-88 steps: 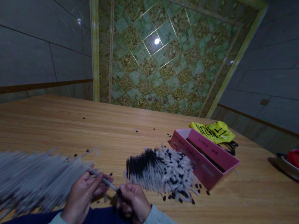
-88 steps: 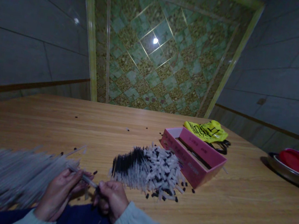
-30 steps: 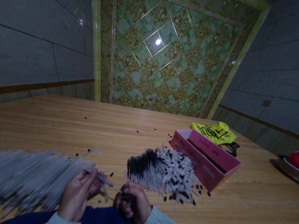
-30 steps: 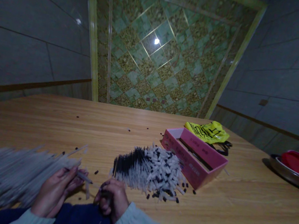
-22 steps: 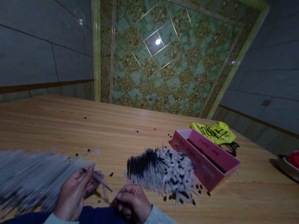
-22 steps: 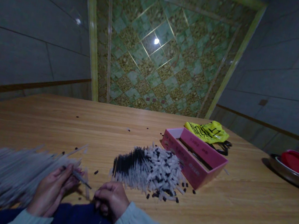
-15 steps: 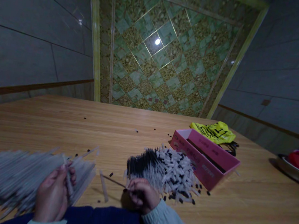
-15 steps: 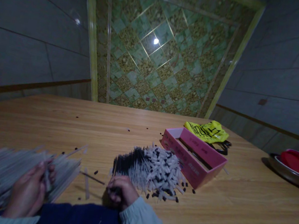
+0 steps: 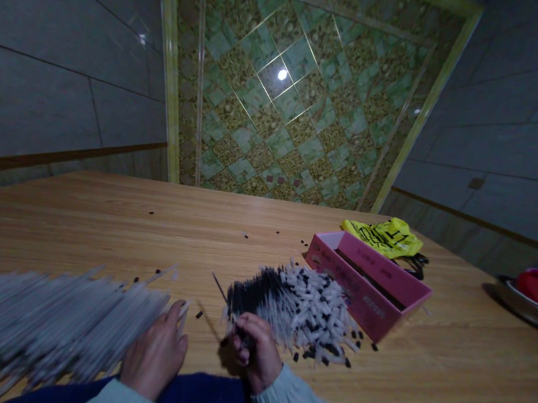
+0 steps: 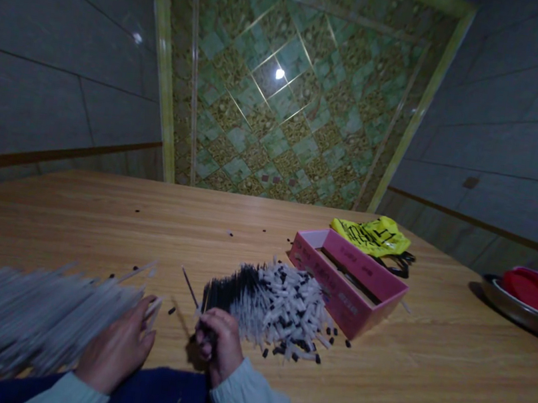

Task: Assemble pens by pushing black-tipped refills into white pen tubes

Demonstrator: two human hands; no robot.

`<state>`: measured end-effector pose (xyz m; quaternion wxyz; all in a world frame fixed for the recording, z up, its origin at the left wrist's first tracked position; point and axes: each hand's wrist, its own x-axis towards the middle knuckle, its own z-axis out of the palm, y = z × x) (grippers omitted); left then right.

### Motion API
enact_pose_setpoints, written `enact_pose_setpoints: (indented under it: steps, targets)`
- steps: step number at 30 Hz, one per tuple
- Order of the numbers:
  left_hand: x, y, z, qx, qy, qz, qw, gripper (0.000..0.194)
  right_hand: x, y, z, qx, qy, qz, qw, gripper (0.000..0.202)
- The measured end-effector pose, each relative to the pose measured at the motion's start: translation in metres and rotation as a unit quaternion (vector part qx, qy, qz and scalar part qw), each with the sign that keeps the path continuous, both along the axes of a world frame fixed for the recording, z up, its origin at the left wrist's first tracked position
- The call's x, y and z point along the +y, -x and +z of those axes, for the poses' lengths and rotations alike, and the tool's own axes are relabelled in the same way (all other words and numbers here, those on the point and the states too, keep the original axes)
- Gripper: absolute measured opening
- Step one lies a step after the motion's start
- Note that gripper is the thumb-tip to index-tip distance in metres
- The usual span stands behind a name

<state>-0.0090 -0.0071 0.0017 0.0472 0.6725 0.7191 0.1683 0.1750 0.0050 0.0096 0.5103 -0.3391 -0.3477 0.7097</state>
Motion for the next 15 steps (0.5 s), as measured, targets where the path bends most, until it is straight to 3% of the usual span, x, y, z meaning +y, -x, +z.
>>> enact_pose_setpoints:
  steps: [6,9,12,15]
  targets:
    - [-0.004,0.005,0.009,0.059,0.022,0.045,0.997,0.044,0.001,0.002,-0.004,-0.012,-0.001,-0.006,1.0,0.025]
    - [-0.007,0.021,0.03,0.085,-0.03,0.055,0.994,0.038,0.002,0.002,-0.008,-0.015,0.006,-0.01,1.0,0.026]
    - [-0.006,0.053,0.059,0.113,-0.087,0.113,0.983,0.039,0.003,0.002,-0.01,-0.016,0.014,-0.016,1.0,0.026]
    - [-0.001,0.088,0.076,0.139,-0.064,0.163,0.975,0.035,0.002,0.003,-0.01,-0.015,0.019,-0.025,0.999,0.026]
